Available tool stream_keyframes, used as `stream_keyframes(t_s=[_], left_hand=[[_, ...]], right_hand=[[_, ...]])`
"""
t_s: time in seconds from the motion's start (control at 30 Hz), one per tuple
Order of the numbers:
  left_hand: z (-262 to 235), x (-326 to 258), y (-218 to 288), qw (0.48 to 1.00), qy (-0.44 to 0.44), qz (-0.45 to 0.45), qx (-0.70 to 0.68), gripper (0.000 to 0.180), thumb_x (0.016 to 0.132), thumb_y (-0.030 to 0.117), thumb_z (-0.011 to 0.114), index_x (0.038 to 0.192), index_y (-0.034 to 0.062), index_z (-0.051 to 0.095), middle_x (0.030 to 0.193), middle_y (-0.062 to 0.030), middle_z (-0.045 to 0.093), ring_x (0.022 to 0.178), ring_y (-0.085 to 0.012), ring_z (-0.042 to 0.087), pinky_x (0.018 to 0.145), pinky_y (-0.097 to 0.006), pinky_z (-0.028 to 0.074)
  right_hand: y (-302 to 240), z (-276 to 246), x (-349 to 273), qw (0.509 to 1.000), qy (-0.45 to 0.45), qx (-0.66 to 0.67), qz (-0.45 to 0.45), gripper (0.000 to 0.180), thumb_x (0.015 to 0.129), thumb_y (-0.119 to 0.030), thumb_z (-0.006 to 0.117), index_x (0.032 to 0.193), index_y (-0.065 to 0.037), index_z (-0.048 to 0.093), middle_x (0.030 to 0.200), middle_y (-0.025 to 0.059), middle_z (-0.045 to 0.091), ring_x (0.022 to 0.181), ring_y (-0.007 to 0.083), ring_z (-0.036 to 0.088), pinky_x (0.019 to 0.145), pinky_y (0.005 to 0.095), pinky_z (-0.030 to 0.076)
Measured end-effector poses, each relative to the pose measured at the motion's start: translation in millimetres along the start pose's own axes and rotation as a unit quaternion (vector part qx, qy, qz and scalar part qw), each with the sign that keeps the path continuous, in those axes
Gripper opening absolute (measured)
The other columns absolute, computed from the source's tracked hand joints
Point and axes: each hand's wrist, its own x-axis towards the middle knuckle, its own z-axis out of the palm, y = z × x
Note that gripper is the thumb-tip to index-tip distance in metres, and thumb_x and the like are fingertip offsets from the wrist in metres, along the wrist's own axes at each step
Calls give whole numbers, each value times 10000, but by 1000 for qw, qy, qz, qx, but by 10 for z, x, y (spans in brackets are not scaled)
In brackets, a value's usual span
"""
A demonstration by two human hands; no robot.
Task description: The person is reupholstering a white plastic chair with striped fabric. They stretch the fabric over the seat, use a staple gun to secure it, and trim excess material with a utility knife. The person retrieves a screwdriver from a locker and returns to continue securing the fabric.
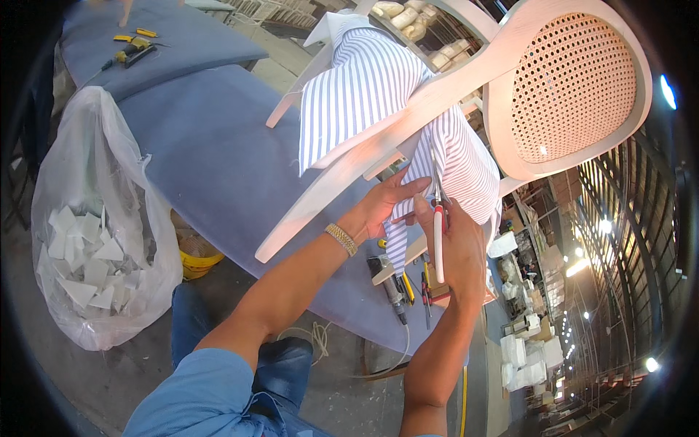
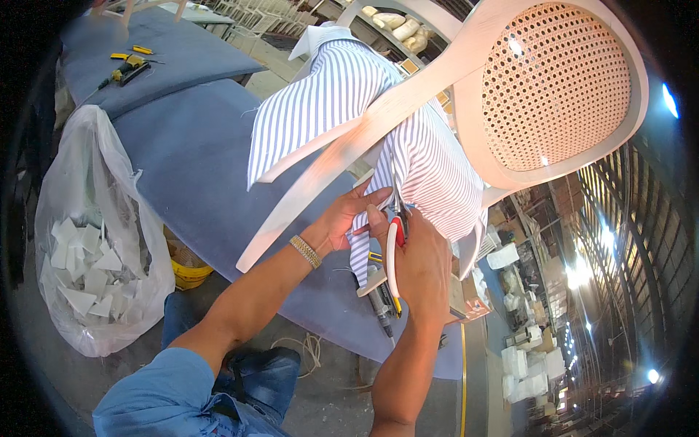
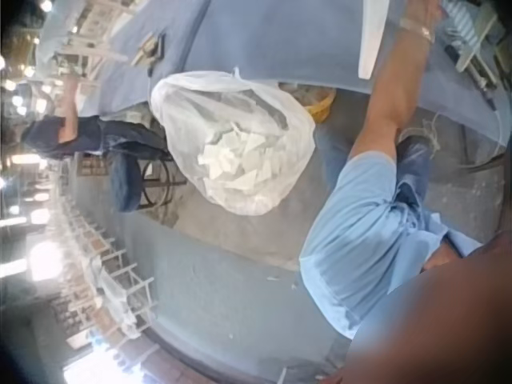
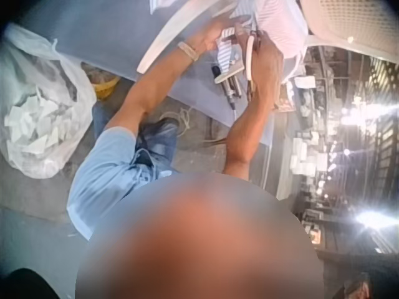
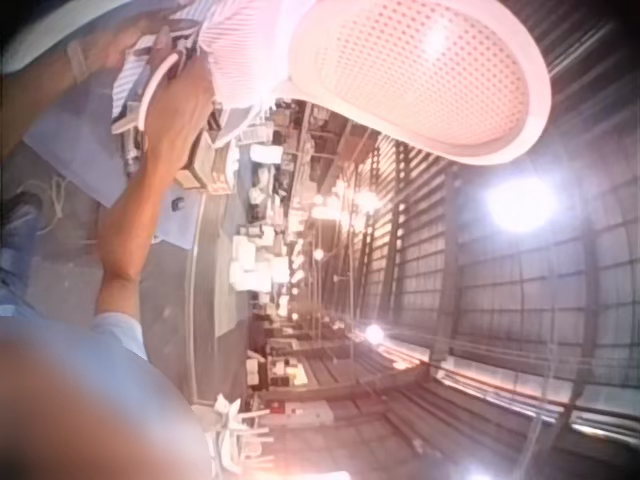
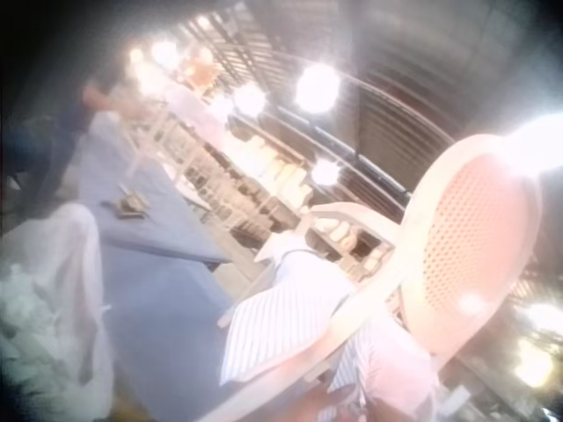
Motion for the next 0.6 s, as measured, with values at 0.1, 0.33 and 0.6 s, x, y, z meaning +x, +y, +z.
stream_keyframes(t_s=[0.1,0.33,0.6], left_hand=[[-32,5,-30,999,-43,20,8,763,979,218,684,1606,148,256,1434,-42,532,967,-117,642,549,-283,482],[-8,-9,-86,999,-36,19,24,718,962,173,661,1573,120,288,1397,-35,537,995,-110,625,549,-295,479],[6,66,-169,996,-59,41,52,418,1014,232,639,1386,115,489,1157,-5,639,999,-102,611,549,-295,478]], right_hand=[[37,31,60,999,26,-30,-12,487,953,-455,665,946,30,621,849,289,659,852,494,655,751,552,477],[26,89,93,996,50,-56,-37,405,934,-357,668,984,43,632,885,287,668,890,486,659,772,543,486],[8,29,247,992,44,-113,-28,494,922,-465,667,914,27,625,867,274,671,873,484,666,772,549,493]])
